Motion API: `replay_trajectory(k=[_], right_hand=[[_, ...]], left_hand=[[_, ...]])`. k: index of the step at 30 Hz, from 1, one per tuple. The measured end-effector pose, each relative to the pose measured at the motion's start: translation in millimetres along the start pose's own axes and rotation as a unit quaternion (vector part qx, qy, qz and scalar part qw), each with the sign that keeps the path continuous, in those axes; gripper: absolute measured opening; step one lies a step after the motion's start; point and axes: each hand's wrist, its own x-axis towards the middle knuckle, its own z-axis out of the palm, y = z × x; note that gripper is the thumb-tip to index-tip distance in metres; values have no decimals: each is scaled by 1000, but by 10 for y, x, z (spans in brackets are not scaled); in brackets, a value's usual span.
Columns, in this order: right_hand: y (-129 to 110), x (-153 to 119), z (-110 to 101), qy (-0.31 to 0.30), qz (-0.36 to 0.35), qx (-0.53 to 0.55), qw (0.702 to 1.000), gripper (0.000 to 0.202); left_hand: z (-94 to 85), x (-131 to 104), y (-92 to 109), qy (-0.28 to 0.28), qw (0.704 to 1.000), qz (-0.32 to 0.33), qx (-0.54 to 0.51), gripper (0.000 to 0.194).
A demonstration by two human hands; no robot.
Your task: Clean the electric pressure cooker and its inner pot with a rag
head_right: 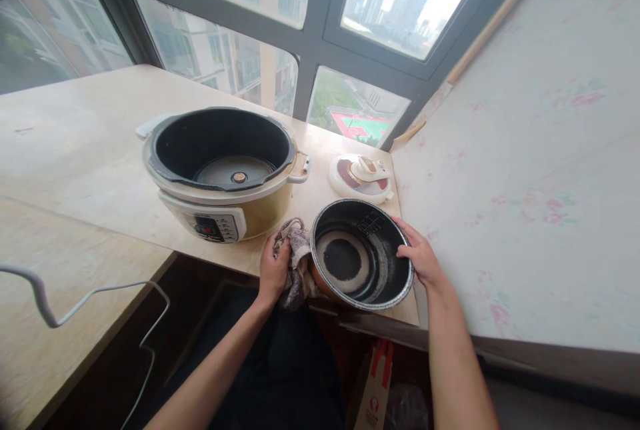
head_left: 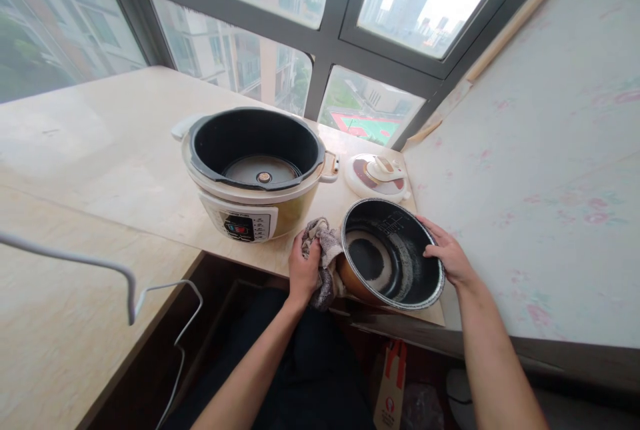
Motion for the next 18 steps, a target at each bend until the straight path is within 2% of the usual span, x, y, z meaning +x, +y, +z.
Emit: replay_trajectory(k=[2,4,7,9,12,15,18], right_hand=[[-30,95,18,-19,3,-10,1000,82],[-42,145,34,-4,0,-24,1000,82],[-11,69,59,91,-19,-30,995,90],[48,-99,99,164,-30,-17,986,92],[182,-479,256,234,-35,10,971,90],[315,-866,537,250,-52,-1,967,87],[392,-1090,808,261,-76,-19,962,81]], left_hand=[[0,-1,-2,1,1000,-3,0,43],[2,-3,-4,2,1000,-5,2,42],[3,-4,-6,3,1000,1,2,43],[3,-3,-9,2,1000,9,0,44],[5,-2,-17,4,1000,16,1,45],[5,-4,-26,10,1000,14,4,46],[-3,-4,-26,11,1000,13,8,45]])
